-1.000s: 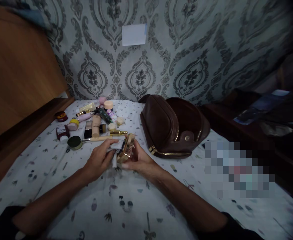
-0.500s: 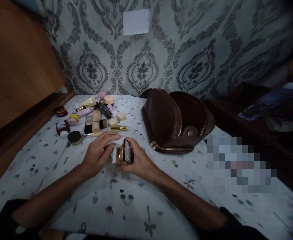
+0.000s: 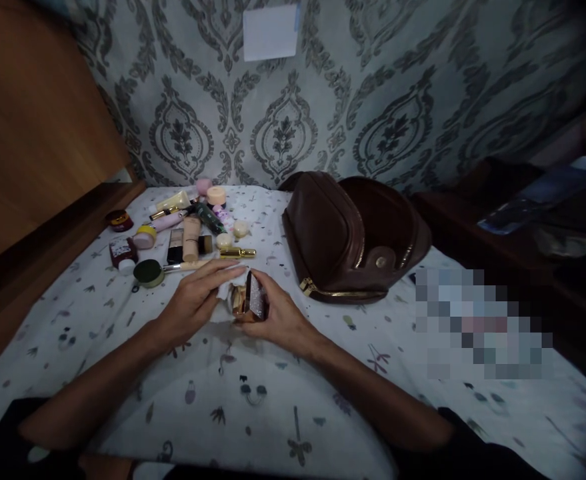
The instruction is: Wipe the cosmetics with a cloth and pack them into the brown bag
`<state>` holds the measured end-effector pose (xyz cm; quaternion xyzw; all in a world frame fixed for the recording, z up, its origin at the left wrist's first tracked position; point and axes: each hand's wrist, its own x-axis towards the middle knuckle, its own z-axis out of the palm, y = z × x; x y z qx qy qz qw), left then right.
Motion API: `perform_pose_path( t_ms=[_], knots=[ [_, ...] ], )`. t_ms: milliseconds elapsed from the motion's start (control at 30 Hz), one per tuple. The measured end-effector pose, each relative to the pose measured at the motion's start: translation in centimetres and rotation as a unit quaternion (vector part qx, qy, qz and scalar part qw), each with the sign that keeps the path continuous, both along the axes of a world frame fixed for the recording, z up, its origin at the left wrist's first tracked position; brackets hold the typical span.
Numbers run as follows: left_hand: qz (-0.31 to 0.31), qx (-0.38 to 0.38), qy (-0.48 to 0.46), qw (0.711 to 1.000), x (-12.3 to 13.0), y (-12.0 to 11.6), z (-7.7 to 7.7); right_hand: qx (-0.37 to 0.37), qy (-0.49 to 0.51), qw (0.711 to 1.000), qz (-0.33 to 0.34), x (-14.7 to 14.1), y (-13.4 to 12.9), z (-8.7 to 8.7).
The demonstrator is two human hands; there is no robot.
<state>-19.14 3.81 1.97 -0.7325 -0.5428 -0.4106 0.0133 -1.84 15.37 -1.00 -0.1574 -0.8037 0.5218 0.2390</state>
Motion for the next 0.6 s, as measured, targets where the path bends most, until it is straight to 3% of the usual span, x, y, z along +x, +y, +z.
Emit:
perform_pose_path(
  t_ms=[300, 467, 600],
  knots=[
    [0.023, 0.015, 0.032, 0.999, 1.3, -0.5, 1.0, 0.059, -0.039, 0.997, -0.042, 0.2, -0.7, 0.7],
    [-0.025, 0.035, 0.037, 0.998, 2.0, -0.6, 1.4, 0.014, 0.001, 0.995, -0.100, -0.1, -0.5, 0.3],
    [-0.045, 0.045, 0.048, 0.997, 2.2, -0.7, 1.4, -0.049, 0.034, 0.993, -0.100, -0.2, -0.4, 0.2]
  ],
)
